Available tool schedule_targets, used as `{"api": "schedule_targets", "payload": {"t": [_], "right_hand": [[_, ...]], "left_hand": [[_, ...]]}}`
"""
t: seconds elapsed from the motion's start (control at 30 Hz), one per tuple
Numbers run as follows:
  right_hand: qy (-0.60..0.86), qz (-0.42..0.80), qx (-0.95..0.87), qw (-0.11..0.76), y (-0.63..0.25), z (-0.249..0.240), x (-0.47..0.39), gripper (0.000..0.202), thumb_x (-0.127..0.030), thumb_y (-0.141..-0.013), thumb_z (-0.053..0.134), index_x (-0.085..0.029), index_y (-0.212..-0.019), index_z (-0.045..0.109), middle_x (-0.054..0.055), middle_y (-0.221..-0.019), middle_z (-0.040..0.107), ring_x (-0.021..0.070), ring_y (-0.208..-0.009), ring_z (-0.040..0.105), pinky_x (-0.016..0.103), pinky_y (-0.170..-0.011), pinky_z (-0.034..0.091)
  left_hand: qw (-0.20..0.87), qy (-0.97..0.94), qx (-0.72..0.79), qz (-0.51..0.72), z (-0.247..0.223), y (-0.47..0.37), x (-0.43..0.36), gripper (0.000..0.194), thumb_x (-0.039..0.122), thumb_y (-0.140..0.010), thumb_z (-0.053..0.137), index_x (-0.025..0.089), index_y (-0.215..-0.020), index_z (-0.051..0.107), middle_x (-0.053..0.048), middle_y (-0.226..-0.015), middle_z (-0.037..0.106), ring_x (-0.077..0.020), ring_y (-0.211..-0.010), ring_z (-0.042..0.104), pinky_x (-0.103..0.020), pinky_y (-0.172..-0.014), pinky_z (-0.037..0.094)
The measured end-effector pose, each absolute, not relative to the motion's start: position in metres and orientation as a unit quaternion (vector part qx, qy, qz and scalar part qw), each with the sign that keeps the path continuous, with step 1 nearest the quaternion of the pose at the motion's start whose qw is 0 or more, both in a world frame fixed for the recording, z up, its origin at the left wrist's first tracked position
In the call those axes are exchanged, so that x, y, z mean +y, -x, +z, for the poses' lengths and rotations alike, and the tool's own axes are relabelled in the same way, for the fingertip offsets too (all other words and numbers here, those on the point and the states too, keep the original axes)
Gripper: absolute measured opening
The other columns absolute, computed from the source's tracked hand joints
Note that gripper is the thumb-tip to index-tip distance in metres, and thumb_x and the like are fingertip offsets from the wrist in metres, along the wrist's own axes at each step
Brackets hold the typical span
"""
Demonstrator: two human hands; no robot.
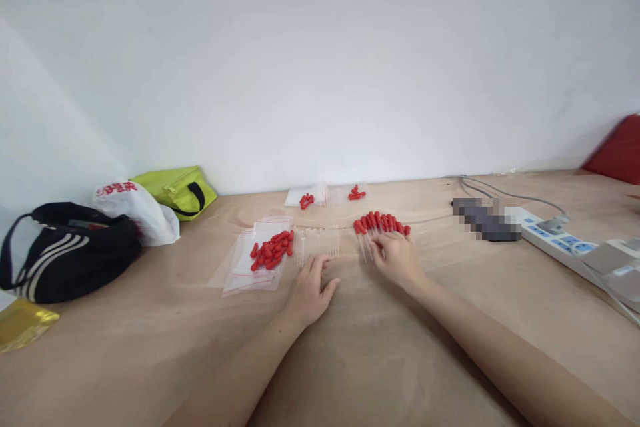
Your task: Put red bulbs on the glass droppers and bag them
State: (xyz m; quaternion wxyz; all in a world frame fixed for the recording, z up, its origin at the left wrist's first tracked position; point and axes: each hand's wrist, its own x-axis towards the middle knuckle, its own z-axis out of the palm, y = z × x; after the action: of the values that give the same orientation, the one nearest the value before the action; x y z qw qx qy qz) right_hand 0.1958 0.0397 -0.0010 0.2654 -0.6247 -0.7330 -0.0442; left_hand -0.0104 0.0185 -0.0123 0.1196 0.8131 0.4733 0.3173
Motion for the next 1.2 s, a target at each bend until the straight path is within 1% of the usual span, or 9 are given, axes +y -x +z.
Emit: {"api": "schedule_targets", "payload": {"t": [0.13, 0.2, 0.4, 0.6, 0.7, 0.8, 0.9, 1.07, 1.2], "right_hand": [[0.712, -0.026, -0.661, 0.238, -0.181, 0.001, 0.067, 0.024, -0.027, -0.082, 0.039, -0.016, -0.089, 0.06, 0.009, -0.078, 0.065, 0.0215, -0.079, 0.055, 0.032, -0.069, 0.023], [0.732, -0.024, -0.645, 0.218, -0.173, 0.001, 0.075, 0.024, -0.026, -0.082, 0.038, -0.014, -0.091, 0.058, 0.01, -0.079, 0.065, 0.0229, -0.08, 0.056, 0.034, -0.07, 0.023], [0.748, -0.003, -0.641, 0.175, -0.166, -0.001, 0.081, 0.022, -0.023, -0.078, 0.041, -0.012, -0.089, 0.056, 0.013, -0.079, 0.065, 0.024, -0.079, 0.058, 0.035, -0.071, 0.023], [0.704, -0.015, -0.683, 0.196, -0.15, 0.003, 0.079, 0.024, -0.025, -0.079, 0.039, -0.014, -0.086, 0.059, 0.011, -0.085, 0.065, 0.0225, -0.083, 0.057, 0.035, -0.074, 0.023], [0.701, 0.012, -0.692, 0.169, -0.133, 0.005, 0.08, 0.028, -0.029, -0.079, 0.039, -0.014, -0.08, 0.062, 0.012, -0.086, 0.066, 0.0226, -0.081, 0.058, 0.035, -0.074, 0.024], [0.716, 0.028, -0.681, 0.151, -0.121, 0.006, 0.082, 0.03, -0.029, -0.078, 0.04, -0.012, -0.076, 0.065, 0.014, -0.08, 0.066, 0.0232, -0.075, 0.059, 0.037, -0.073, 0.025], [0.725, 0.033, -0.672, 0.15, -0.116, 0.006, 0.085, 0.031, -0.028, -0.078, 0.039, -0.011, -0.076, 0.065, 0.016, -0.079, 0.066, 0.0233, -0.072, 0.06, 0.038, -0.073, 0.025], [0.729, 0.044, -0.668, 0.141, -0.114, 0.004, 0.089, 0.031, -0.027, -0.078, 0.04, -0.011, -0.075, 0.066, 0.015, -0.076, 0.066, 0.023, -0.069, 0.06, 0.039, -0.075, 0.024], [0.726, 0.045, -0.672, 0.14, -0.113, 0.003, 0.089, 0.03, -0.027, -0.078, 0.04, -0.011, -0.073, 0.065, 0.015, -0.074, 0.066, 0.0232, -0.068, 0.06, 0.039, -0.075, 0.024]], "left_hand": [[0.136, -0.832, 0.463, 0.274, -0.01, 0.011, 0.018, 0.006, 0.02, -0.077, 0.049, 0.017, -0.081, 0.052, -0.003, -0.081, 0.054, -0.0168, -0.075, 0.054, -0.03, -0.066, 0.045], [0.131, -0.837, 0.46, 0.266, -0.009, 0.011, 0.017, 0.005, 0.02, -0.077, 0.049, 0.018, -0.075, 0.053, -0.003, -0.079, 0.054, -0.0167, -0.075, 0.054, -0.03, -0.066, 0.044], [0.134, -0.836, 0.465, 0.259, -0.008, 0.013, 0.018, 0.005, 0.02, -0.077, 0.05, 0.017, -0.075, 0.053, -0.003, -0.078, 0.055, -0.0168, -0.074, 0.054, -0.029, -0.066, 0.044], [0.125, -0.838, 0.463, 0.26, -0.011, 0.01, 0.018, 0.005, 0.02, -0.077, 0.051, 0.017, -0.075, 0.054, -0.003, -0.078, 0.056, -0.0167, -0.074, 0.054, -0.029, -0.066, 0.043], [0.065, -0.83, 0.479, 0.28, -0.009, 0.015, 0.022, 0.007, 0.021, -0.077, 0.05, 0.018, -0.073, 0.055, -0.002, -0.074, 0.056, -0.0168, -0.072, 0.053, -0.028, -0.065, 0.042], [-0.069, -0.779, 0.548, 0.297, -0.003, 0.029, 0.033, 0.012, 0.023, -0.077, 0.051, 0.018, -0.068, 0.056, -0.004, -0.07, 0.055, -0.02, -0.072, 0.051, -0.032, -0.066, 0.038], [-0.167, -0.715, 0.628, 0.259, 0.004, 0.048, 0.046, 0.012, 0.026, -0.076, 0.053, 0.018, -0.069, 0.059, -0.005, -0.072, 0.056, -0.0235, -0.076, 0.05, -0.034, -0.066, 0.034], [-0.207, -0.685, 0.671, 0.194, 0.004, 0.066, 0.057, 0.022, 0.038, -0.077, 0.052, 0.02, -0.072, 0.063, -0.007, -0.076, 0.056, -0.0251, -0.079, 0.049, -0.034, -0.065, 0.031], [-0.201, -0.692, 0.667, 0.19, 0.0, 0.066, 0.059, 0.023, 0.037, -0.077, 0.052, 0.02, -0.067, 0.064, -0.006, -0.076, 0.057, -0.0242, -0.079, 0.049, -0.033, -0.065, 0.03]]}}
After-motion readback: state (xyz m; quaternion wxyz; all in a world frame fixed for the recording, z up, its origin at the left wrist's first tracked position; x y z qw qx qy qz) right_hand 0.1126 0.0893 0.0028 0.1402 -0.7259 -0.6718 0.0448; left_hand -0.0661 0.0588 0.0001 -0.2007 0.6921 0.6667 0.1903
